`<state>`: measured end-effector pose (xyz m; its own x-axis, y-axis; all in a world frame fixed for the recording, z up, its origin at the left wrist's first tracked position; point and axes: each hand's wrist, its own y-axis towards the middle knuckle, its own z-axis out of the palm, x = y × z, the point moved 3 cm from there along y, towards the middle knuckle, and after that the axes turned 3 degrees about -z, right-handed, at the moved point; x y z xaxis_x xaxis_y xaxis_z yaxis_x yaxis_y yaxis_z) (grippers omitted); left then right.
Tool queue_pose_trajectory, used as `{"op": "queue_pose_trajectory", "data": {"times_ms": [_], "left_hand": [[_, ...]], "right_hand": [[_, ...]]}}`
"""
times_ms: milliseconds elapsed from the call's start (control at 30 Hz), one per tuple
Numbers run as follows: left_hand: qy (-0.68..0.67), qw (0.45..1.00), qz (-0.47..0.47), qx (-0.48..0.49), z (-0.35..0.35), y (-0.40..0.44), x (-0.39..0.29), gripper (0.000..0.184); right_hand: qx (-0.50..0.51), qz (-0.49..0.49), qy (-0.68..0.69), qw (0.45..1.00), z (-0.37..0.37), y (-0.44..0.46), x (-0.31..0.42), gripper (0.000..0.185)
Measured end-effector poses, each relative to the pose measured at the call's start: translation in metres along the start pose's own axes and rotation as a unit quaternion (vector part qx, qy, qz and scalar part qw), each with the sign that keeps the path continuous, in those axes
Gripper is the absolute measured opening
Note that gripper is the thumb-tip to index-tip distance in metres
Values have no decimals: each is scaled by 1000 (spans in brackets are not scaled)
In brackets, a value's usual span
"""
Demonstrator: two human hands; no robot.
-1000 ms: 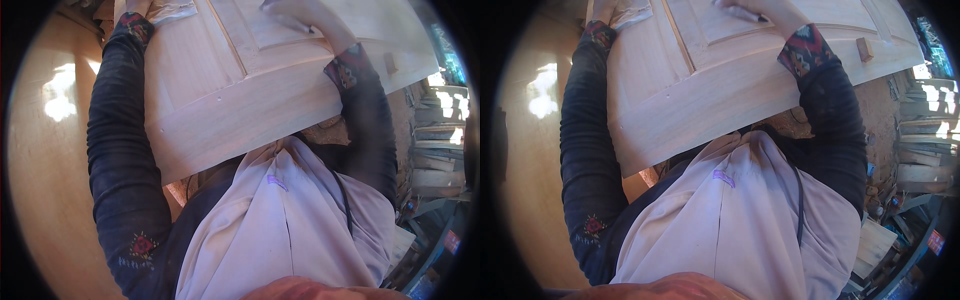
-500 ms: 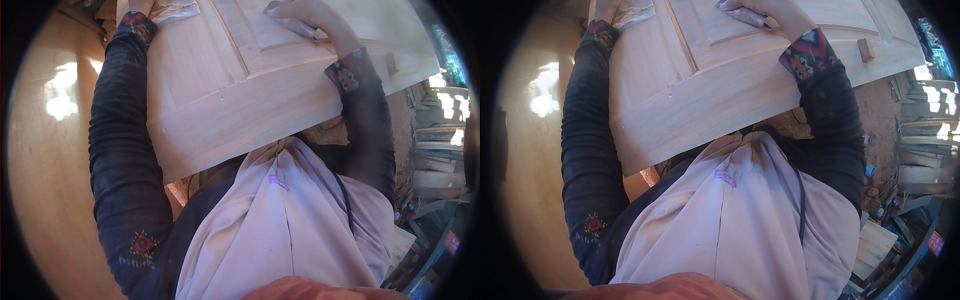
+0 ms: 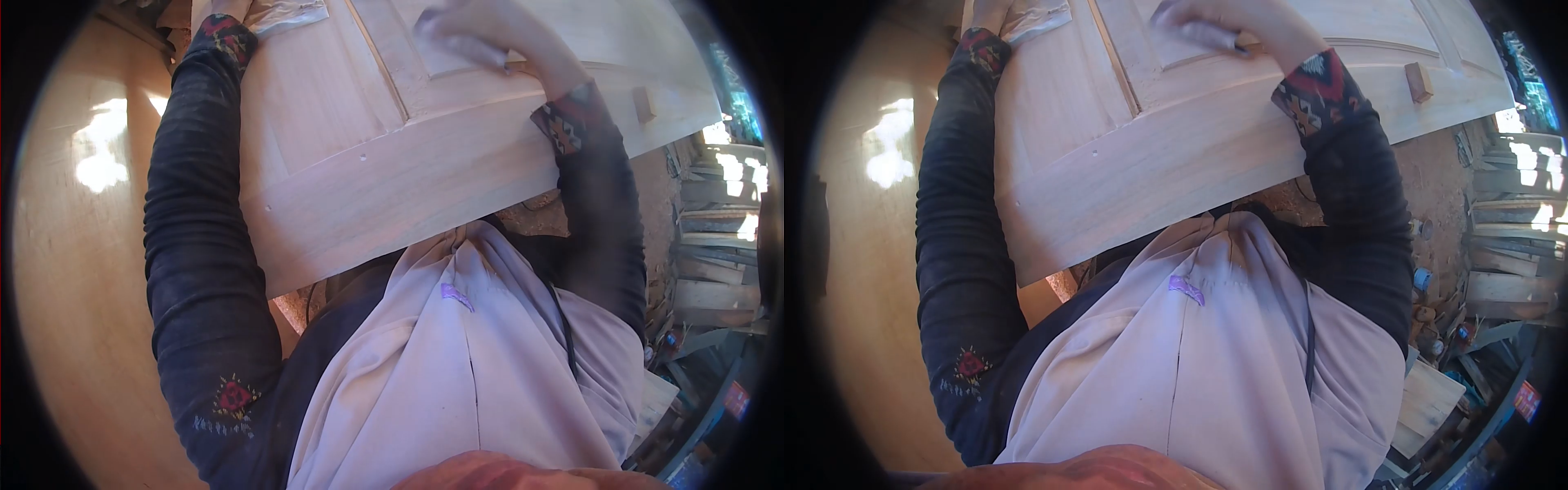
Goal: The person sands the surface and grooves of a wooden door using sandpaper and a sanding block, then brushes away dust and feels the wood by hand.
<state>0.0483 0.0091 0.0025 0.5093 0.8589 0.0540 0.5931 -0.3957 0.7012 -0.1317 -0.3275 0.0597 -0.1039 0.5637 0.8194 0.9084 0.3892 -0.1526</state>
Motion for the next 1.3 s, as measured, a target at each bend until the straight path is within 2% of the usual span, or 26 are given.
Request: {"op": "queue_pose_trajectory", "data": {"times_ms": [67,100,200,233,333,367,400,467,533,567,667,767,867,900,1000,1100,1200,1300], "left_hand": [[-128,978,-163,25,-2,0,1,26],[-155,968,-197,26,-5,1,-2,26],[-176,957,-230,24,-14,-3,-6,26],[-180,955,-234,27,-15,-4,-7,26],[-194,949,-246,31,-14,-2,-9,27],[-194,948,-249,30,-14,-1,-9,27],[-194,948,-249,32,-15,-2,-9,27],[-190,949,-249,30,-16,-2,-7,27],[-192,949,-250,32,-16,-2,-7,27],[-192,948,-250,35,-16,-2,-8,27],[-194,948,-251,32,-16,1,-10,28],[-191,948,-253,30,-18,2,-8,28],[-194,947,-254,34,-20,4,-11,28],[-196,946,-255,32,-19,5,-12,28],[-194,946,-260,31,-21,3,-12,29],[-192,946,-259,31,-22,1,-11,29],[-193,946,-260,32,-20,3,-13,29],[-190,946,-262,32,-21,2,-11,30]], "right_hand": [[-64,34,142,987,-5,6,-11,25],[9,38,25,999,-8,-2,0,26],[-55,-174,-176,967,18,1,5,20],[0,-70,-107,992,9,11,2,21],[-141,11,22,990,-13,29,-35,22],[-125,-31,121,984,-4,10,-19,22],[-91,-69,20,993,-2,12,-17,20],[-16,-143,-178,973,8,15,-14,16],[-73,-64,81,992,-4,12,-16,17],[-102,-20,210,972,-9,7,-19,18],[-15,-47,-26,998,-16,8,-15,19],[-11,-144,-166,975,3,10,-12,20],[-93,19,74,993,-22,7,-20,24],[-122,-38,46,991,-23,11,-26,26],[20,-105,-223,969,1,11,-28,29],[27,-28,-100,994,-4,18,-37,28],[-121,15,-41,992,-23,5,-20,28],[16,-137,-220,966,5,1,-7,29]]}}
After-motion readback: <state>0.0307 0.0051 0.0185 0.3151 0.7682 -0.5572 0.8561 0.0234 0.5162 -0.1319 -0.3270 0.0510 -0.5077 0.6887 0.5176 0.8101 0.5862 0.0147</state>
